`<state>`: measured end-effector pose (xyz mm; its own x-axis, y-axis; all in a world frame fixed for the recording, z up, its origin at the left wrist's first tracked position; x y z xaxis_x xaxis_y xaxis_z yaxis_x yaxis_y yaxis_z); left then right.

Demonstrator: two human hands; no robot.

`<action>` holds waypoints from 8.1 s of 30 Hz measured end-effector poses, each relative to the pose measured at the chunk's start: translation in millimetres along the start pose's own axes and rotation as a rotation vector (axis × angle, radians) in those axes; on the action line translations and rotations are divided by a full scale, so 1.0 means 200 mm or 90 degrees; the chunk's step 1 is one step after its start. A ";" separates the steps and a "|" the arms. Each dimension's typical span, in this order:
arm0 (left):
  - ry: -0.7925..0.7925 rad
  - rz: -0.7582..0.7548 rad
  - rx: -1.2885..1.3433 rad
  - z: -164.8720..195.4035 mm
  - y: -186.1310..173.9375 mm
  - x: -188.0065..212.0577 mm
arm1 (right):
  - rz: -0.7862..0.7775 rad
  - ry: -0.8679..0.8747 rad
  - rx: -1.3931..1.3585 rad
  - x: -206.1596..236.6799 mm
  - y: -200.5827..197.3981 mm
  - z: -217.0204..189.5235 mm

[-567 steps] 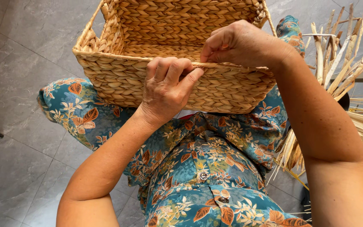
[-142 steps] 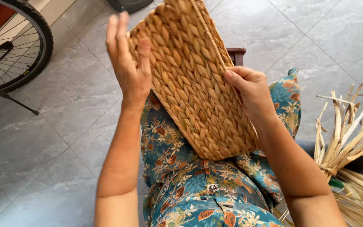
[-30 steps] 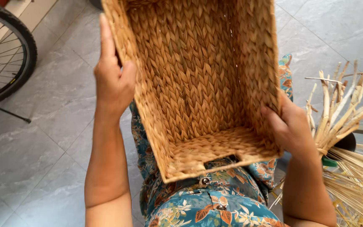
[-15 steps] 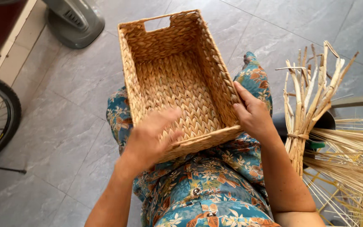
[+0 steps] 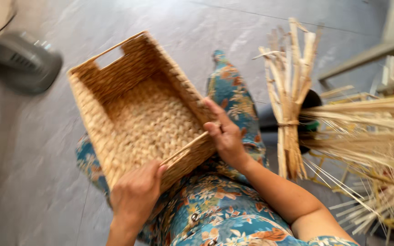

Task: The person sits with a woven water hyacinth basket on their lap and weaves thin plant strips around the basket's rim, tucking and tightening the strips by hand to bind the edge. They then turn and press the finished basket, stand up, pick up scissors, and walk toward a water basin.

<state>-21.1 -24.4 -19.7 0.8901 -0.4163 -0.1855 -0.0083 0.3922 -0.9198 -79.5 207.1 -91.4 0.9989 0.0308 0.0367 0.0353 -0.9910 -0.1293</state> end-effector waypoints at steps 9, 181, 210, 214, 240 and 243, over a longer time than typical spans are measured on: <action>-0.024 0.054 -0.014 0.01 0.03 -0.04 | 0.024 0.005 0.064 0.00 0.03 -0.05; 0.015 0.133 0.044 0.14 -0.04 -0.14 | -0.210 0.260 -0.227 -0.34 -0.06 0.04; -0.056 0.199 0.203 0.05 -0.26 0.05 | -0.277 0.430 -0.359 -0.36 -0.20 0.18; 0.020 -0.003 0.143 0.16 -0.13 -0.12 | -0.291 0.494 -0.268 -0.48 -0.12 0.23; 0.039 -0.158 0.193 -1.18 -0.67 -0.99 | -0.296 0.554 0.078 -1.30 0.25 0.17; -0.002 -0.215 0.261 -1.23 -0.64 -1.10 | -0.301 0.601 0.009 -1.33 0.27 0.08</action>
<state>-327.7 -184.0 54.3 0.8142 -0.5721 0.0989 0.4567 0.5259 -0.7175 -343.6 148.1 -123.8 0.4535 0.2937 0.8415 0.4205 -0.9030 0.0885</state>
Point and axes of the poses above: each hand's wrist, its own x-axis away from the middle knuckle, its own y-axis out of the palm, z = x × y, the point moved 4 cm from there along -x, towards the middle knuckle, and after that the axes turned 13 degrees about y, right-handed, at the moved point
